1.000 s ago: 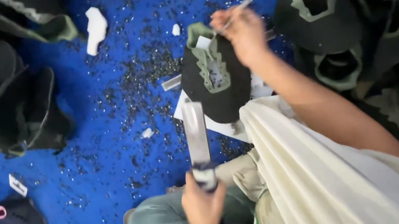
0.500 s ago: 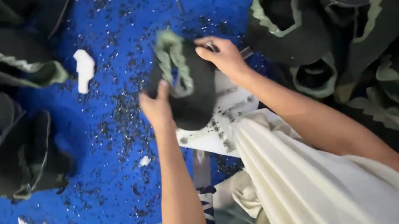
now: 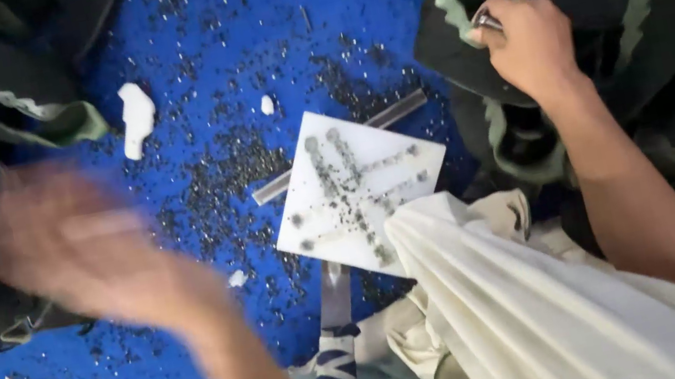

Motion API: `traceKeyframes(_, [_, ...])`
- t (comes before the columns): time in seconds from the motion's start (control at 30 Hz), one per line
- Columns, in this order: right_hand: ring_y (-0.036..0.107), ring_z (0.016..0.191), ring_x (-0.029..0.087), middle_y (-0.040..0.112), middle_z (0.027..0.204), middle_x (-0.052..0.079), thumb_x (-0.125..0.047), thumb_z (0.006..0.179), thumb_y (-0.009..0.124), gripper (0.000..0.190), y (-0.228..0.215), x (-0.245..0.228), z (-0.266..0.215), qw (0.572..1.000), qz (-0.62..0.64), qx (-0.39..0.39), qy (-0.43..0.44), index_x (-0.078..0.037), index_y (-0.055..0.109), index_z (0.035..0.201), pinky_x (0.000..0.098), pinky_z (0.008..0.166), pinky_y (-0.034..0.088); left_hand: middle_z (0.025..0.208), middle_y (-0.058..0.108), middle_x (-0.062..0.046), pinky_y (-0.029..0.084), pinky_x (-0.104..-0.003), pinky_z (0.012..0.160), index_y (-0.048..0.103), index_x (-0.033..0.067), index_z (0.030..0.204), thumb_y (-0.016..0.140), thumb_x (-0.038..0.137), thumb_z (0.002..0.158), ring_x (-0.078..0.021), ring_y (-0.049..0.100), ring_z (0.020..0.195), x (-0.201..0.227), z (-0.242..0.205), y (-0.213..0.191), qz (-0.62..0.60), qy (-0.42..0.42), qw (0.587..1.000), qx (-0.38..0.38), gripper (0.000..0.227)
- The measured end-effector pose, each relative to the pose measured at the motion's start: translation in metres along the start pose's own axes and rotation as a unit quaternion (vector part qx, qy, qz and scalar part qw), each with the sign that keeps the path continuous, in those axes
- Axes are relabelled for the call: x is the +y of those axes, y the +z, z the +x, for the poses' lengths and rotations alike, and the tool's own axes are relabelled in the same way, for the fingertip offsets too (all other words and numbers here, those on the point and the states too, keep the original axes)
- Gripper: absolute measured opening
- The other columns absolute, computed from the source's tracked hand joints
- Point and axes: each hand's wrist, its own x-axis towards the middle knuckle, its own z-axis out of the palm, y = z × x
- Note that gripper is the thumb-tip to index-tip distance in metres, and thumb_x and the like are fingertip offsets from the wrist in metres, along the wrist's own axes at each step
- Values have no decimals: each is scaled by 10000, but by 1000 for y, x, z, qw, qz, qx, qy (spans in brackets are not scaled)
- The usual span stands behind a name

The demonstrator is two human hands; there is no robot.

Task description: The person punches decorative or functional holes into shoe upper components using a hand punch and a hammer.

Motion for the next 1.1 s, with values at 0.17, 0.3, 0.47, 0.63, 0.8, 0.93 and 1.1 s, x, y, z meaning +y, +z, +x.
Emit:
traceKeyframes(0.17, [696, 724, 354, 690, 855, 169, -202, 957, 728, 241, -53, -105, -26, 989, 144, 2, -32, -15, 661, 1094, 437, 639, 511, 1558, 443, -191, 328, -560, 1212, 493, 101, 1456, 722, 72, 849, -421, 410, 1480, 43, -111, 49, 33, 69, 936, -344, 649])
traceKeyframes(0.3, [693, 759, 293, 709, 826, 128, -204, 930, 716, 189, -22, -138, -48, 940, 205, -226, -151, -43, 702, 1028, 392, 641, 514, 1392, 572, -120, 392, -564, 1137, 638, 200, 1353, 688, 12, 825, -394, 499, 1379, 49, -114, 42, 122, 113, 949, -269, 562])
traceKeyframes(0.47, [714, 946, 125, 775, 994, 12, -275, 943, 693, 339, 21, -105, -66, 724, 537, -432, -31, -7, 700, 1150, 310, 836, 550, 1181, 731, -63, 563, -393, 1015, 743, 165, 1194, 685, -19, 814, -286, 701, 1212, 14, -126, 9, 112, -5, 963, -244, 426])
traceKeyframes(0.63, [494, 973, 273, 567, 977, 217, -273, 779, 850, 617, 38, -86, -86, 809, 441, -365, -136, 40, 671, 1280, 365, 849, 364, 1016, 732, -154, 578, -370, 751, 717, 44, 1063, 764, 144, 857, -318, 747, 876, -21, -125, -15, 72, -213, 927, -300, 234])
traceKeyframes(0.8, [716, 911, 237, 742, 1012, 133, -348, 715, 874, 569, 29, -145, -50, 918, 264, -270, -118, -13, 687, 1136, 362, 810, 551, 901, 704, -190, 539, -409, 709, 722, 36, 1025, 731, 178, 944, -369, 702, 802, -36, -57, 17, 88, -171, 908, -372, 164])
traceKeyframes(0.93, [747, 924, 303, 767, 1041, 134, -249, 900, 848, 322, 49, -155, 35, 969, 152, -85, -177, -96, 731, 1159, 404, 807, 593, 1154, 725, -194, 574, -385, 860, 691, 41, 1206, 713, 81, 990, -369, 727, 984, -60, 3, 68, 17, -13, 958, -287, 221])
traceKeyframes(1.1, [725, 994, 343, 718, 1231, 121, -118, 849, 790, 464, 118, -123, 37, 953, 144, -72, -256, -158, 697, 1301, 412, 829, 585, 1285, 717, -166, 526, -391, 1090, 720, 73, 1242, 620, -117, 826, -337, 689, 1248, -156, -69, 90, -47, -8, 951, -305, 468])
